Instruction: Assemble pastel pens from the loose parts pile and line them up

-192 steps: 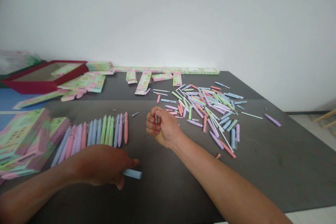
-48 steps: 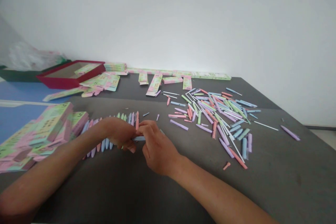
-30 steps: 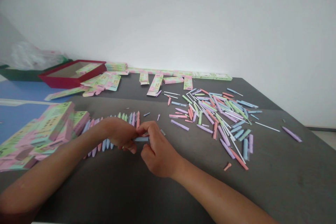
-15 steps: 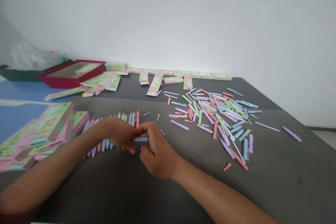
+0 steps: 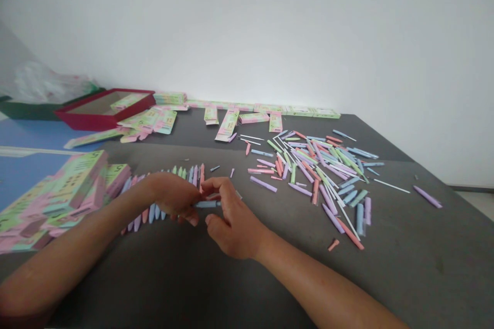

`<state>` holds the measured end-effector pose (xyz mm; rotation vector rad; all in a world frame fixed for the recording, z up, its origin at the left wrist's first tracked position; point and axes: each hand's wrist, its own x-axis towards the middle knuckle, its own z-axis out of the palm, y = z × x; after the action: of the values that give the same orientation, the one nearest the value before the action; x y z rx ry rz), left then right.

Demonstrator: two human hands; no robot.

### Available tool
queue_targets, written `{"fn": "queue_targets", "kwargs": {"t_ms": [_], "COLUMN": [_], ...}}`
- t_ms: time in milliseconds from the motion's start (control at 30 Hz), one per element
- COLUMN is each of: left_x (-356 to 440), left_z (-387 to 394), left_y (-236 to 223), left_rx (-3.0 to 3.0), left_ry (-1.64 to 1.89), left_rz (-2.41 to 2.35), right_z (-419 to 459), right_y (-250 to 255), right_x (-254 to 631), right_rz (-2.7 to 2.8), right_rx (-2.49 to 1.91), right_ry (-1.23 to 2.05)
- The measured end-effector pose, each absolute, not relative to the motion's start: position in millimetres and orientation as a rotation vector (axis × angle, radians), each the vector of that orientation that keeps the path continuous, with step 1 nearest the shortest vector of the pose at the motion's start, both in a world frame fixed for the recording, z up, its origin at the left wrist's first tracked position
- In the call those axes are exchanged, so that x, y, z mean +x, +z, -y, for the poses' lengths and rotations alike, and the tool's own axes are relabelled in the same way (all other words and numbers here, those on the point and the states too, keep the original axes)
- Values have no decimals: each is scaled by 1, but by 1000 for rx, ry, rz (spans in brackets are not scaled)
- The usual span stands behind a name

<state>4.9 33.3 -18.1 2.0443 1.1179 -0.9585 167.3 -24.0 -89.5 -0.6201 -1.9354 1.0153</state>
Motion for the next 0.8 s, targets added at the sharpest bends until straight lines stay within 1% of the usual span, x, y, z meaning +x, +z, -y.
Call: {"fn": "queue_targets", "kwargs": {"t_ms": [167, 400, 600, 800], "left_x": [-1, -4, -1, 2], "left_z": [-38, -40, -39, -35], "left_y": [-17, -17, -18, -13], "left_rx": [2031, 2029, 2070, 2355], "left_ry": [-946, -921, -942, -956], "left_rz": [-1091, -1098, -1072, -1091], "right_z": [2, -10, 0, 6], "right_y": [-97, -106, -103, -101], "right_x": [184, 187, 176, 171], "right_rz": [2059, 2170, 2098, 1994], "right_rx": [-727, -808, -811, -793], "right_ry": [841, 925, 831, 827]}}
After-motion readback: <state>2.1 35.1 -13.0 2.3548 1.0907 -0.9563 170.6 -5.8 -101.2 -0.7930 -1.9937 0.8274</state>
